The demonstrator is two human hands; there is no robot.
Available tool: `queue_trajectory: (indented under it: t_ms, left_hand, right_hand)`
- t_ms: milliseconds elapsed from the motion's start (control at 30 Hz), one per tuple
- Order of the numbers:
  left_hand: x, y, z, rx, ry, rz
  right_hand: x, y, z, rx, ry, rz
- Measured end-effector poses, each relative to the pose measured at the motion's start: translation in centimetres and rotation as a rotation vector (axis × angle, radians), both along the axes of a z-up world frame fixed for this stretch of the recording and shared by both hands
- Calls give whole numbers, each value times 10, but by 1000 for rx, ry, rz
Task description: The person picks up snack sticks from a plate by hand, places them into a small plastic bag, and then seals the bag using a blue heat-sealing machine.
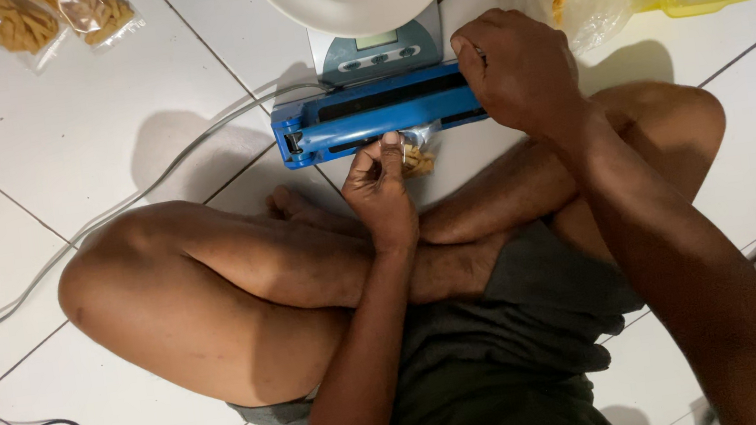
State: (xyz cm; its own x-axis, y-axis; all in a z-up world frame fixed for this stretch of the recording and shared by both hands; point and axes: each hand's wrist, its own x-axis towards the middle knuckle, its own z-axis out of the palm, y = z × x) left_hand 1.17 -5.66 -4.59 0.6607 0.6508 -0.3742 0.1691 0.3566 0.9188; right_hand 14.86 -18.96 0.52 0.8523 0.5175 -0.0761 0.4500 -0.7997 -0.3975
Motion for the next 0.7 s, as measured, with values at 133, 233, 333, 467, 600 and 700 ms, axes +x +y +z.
queue_trajectory:
  t_ms: [133, 233, 333, 467, 600, 700]
  left_hand:
    - [1, 2, 5, -4, 56, -28]
    - [2, 3, 7, -27, 97, -31]
    - [1, 3, 4, 20, 124, -36]
    - [1, 3, 5, -5, 89, -34]
    - [1, 3, 6, 5, 73, -32]
    - [1, 1, 4, -5, 31, -7]
  right_hand:
    - [1, 2, 2, 7, -14, 10]
    - [2, 3, 1, 4, 7, -12]
    - [0, 3, 1, 1, -8, -13]
    - [0, 5, 4, -15, -36, -5]
    - [-1, 7, 7, -16, -7, -36]
    - [-2, 3, 1, 11, -73, 0]
